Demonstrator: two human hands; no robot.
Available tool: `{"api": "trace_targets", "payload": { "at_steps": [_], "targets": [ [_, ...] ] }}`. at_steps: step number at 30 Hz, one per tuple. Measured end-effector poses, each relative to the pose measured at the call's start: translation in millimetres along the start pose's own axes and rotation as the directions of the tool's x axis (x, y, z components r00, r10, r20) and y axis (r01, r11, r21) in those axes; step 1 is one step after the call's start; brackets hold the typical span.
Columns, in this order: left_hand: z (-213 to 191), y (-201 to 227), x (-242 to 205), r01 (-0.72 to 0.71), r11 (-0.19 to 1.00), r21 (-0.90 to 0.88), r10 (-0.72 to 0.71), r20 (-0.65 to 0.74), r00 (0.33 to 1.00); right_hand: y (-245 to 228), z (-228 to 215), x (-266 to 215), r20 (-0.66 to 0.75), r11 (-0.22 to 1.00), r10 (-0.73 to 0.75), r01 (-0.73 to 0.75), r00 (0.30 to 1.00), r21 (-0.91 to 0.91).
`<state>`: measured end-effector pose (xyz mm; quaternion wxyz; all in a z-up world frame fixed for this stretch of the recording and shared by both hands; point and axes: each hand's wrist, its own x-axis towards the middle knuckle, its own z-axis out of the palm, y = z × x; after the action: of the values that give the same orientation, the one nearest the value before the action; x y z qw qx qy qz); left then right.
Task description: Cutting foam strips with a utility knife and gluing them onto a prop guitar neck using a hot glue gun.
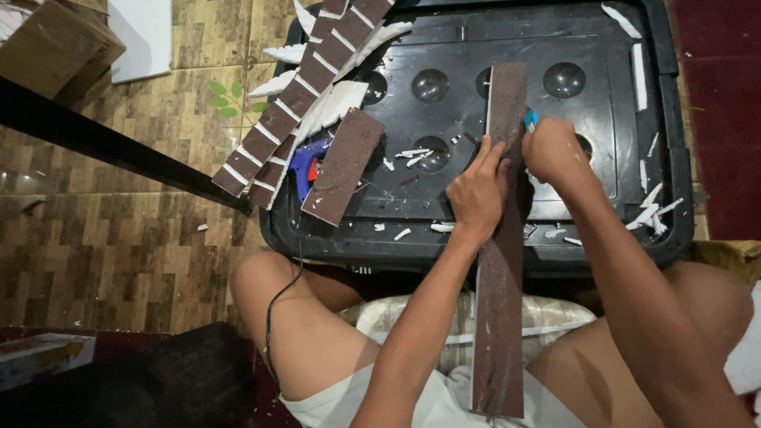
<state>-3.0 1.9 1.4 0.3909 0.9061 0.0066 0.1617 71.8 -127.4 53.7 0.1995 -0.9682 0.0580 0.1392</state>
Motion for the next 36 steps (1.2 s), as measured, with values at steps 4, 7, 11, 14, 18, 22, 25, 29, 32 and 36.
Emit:
{"api": "trace_targets", "payload": {
  "at_steps": [4, 7, 11, 14, 18, 22, 25, 29, 32, 36],
  "targets": [
    [1.6, -1.1, -0.6, 0.003, 1.000, 0.019, -0.003, 0.006, 1.000, 4.6, 6.6, 1.8, 0.016, 0.998, 0.020, -0.019, 1.000, -0.052],
    [1.5, -1.4, -1.5, 0.004, 0.999, 0.032, -0.004, 0.002, 1.000, 13.8, 13.6, 5.8, -0.010, 1.000, 0.018, -0.018, 1.000, 0.000],
    [1.1, 0.5, -0.6, 0.001, 0.999, 0.039, -0.001, -0.006, 1.000, 14.7, 14.4, 0.4, -0.015, 1.000, -0.005, 0.005, 1.000, 0.031],
    [2.3, 0.9, -1.2, 0.007, 0.998, 0.055, -0.006, -0.013, 1.000, 18.9, 16.5, 0.3, -0.004, 1.000, 0.027, -0.027, 1.000, -0.005],
    [8.4, -2.4, -2.4, 0.003, 0.999, 0.052, -0.002, -0.024, 1.000, 12.7, 11.9, -10.5, 0.013, 0.999, 0.039, -0.039, 0.999, -0.014],
    [12.6, -4.5, -2.1, 0.001, 0.997, 0.073, 0.003, -0.051, 0.999, 3.9, 3.7, -27.5, 0.023, 0.999, 0.046, -0.047, 0.999, 0.020],
    [19.5, -9.6, -1.4, 0.007, 0.996, 0.088, -0.003, -0.048, 0.999, -1.7, -0.6, -39.1, 0.023, 0.999, 0.041, -0.042, 0.999, 0.025],
    [21.3, -10.7, -3.3, 0.014, 0.993, 0.117, -0.010, -0.032, 0.999, -3.6, -0.6, -49.4, 0.031, 0.998, 0.044, -0.045, 0.999, 0.044],
    [19.7, -10.7, -2.7, 0.030, 0.997, 0.076, -0.028, -0.020, 0.999, -11.4, -3.7, -60.9, 0.028, 0.998, 0.043, -0.044, 0.999, 0.044],
    [26.6, -15.7, -2.8, 0.038, 0.997, 0.072, -0.037, -0.020, 0.999, -5.9, 5.4, -64.4, 0.060, 0.997, 0.075, -0.077, 0.995, 0.031]
  ]
}}
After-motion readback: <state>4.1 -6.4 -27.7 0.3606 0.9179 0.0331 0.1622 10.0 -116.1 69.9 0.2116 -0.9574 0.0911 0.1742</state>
